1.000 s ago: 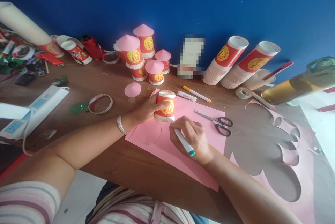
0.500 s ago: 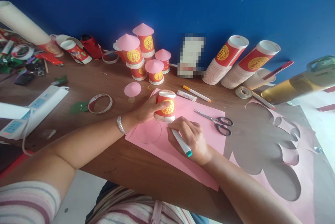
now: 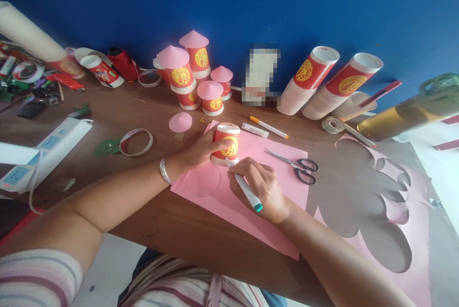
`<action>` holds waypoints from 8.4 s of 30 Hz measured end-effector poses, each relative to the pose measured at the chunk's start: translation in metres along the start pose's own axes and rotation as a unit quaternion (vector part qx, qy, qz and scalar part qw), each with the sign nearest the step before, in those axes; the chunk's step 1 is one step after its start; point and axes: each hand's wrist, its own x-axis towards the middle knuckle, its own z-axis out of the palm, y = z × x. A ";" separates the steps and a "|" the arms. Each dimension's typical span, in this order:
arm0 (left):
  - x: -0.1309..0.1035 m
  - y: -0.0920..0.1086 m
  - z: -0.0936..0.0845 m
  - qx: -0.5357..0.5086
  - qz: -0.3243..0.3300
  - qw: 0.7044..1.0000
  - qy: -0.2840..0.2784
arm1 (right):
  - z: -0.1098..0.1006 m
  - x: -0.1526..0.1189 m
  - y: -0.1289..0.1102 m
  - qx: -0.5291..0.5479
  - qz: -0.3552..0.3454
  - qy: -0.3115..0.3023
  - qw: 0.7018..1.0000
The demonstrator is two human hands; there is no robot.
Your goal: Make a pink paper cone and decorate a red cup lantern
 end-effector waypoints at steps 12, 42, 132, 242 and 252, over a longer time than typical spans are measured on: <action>0.000 -0.001 -0.002 -0.001 0.000 1.000 -0.004 | 0.000 0.002 0.000 -0.019 -0.004 0.016 1.000; -0.002 -0.001 -0.001 -0.015 -0.019 1.000 -0.017 | -0.001 0.002 0.004 -0.015 -0.019 0.013 1.000; -0.001 0.005 0.001 -0.007 0.005 1.000 0.009 | -0.001 0.001 -0.001 -0.053 0.005 0.014 0.998; 0.001 -0.001 -0.003 -0.017 0.012 1.000 -0.014 | 0.000 -0.003 0.002 -0.005 -0.025 0.017 1.000; 0.001 -0.002 -0.004 0.016 0.029 0.999 -0.036 | -0.001 -0.001 0.001 0.001 -0.015 0.009 1.000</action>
